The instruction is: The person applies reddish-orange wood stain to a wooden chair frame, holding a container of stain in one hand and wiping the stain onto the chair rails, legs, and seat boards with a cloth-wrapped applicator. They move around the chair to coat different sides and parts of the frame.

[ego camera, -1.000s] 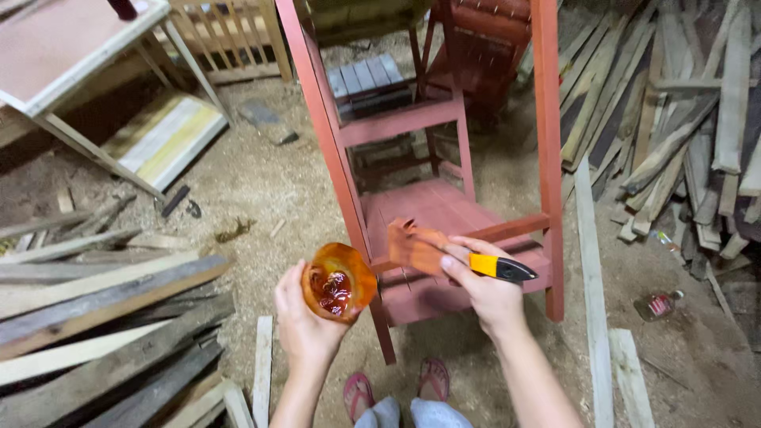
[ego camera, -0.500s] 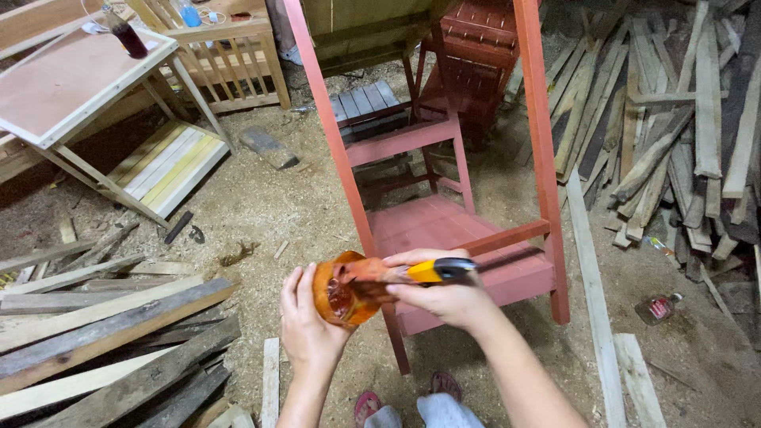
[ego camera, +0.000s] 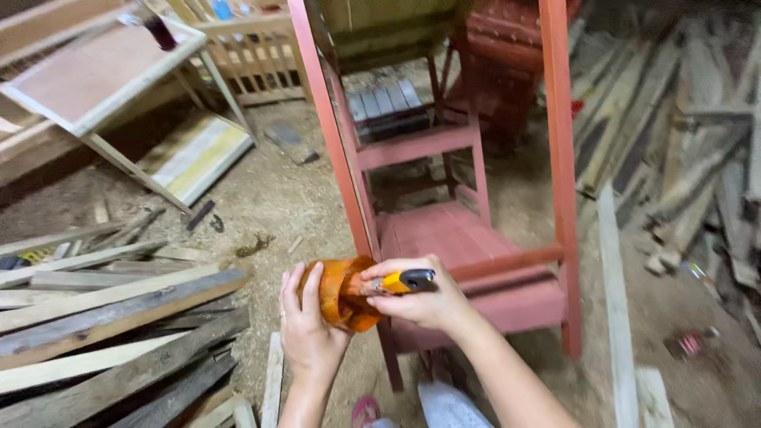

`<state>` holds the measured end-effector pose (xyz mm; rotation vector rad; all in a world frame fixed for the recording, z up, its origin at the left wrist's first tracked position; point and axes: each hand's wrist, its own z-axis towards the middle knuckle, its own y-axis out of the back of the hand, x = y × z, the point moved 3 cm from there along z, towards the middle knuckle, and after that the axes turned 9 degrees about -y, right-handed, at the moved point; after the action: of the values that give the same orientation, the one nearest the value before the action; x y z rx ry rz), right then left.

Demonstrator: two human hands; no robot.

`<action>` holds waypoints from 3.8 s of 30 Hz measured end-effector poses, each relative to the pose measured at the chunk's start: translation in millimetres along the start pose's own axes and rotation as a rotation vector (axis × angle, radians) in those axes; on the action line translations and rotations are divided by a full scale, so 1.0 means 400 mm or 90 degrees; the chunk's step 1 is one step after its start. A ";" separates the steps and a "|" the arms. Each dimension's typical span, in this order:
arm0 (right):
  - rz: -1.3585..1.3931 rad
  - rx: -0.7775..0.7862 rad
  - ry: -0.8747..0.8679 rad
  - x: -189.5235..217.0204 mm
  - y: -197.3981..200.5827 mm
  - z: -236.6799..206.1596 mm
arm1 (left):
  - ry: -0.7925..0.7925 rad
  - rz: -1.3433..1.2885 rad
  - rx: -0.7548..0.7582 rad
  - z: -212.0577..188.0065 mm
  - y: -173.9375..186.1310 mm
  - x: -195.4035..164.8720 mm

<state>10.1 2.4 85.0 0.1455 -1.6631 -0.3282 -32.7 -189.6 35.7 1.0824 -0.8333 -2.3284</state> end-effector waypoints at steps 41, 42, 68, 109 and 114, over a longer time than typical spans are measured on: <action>1.027 -0.183 -0.313 -0.060 0.146 0.790 | 0.337 0.099 -0.174 0.578 -0.103 -0.066; 1.007 -0.184 -0.328 -0.069 0.144 0.782 | 0.339 0.091 -0.174 0.587 -0.104 -0.062; 1.048 -0.198 -0.238 0.085 0.191 0.908 | 0.346 0.115 -0.173 0.664 -0.058 -0.031; 0.959 -0.341 -0.301 0.052 0.153 0.825 | 0.332 0.097 -0.180 0.622 -0.078 0.006; 0.884 -0.349 -0.271 -0.049 0.111 0.718 | 0.353 0.083 -0.178 0.605 -0.070 0.014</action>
<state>-266.9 86.8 54.3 -1.5069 -1.6314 0.2874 -231.2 -91.5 137.6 1.3958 -0.3433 -1.8232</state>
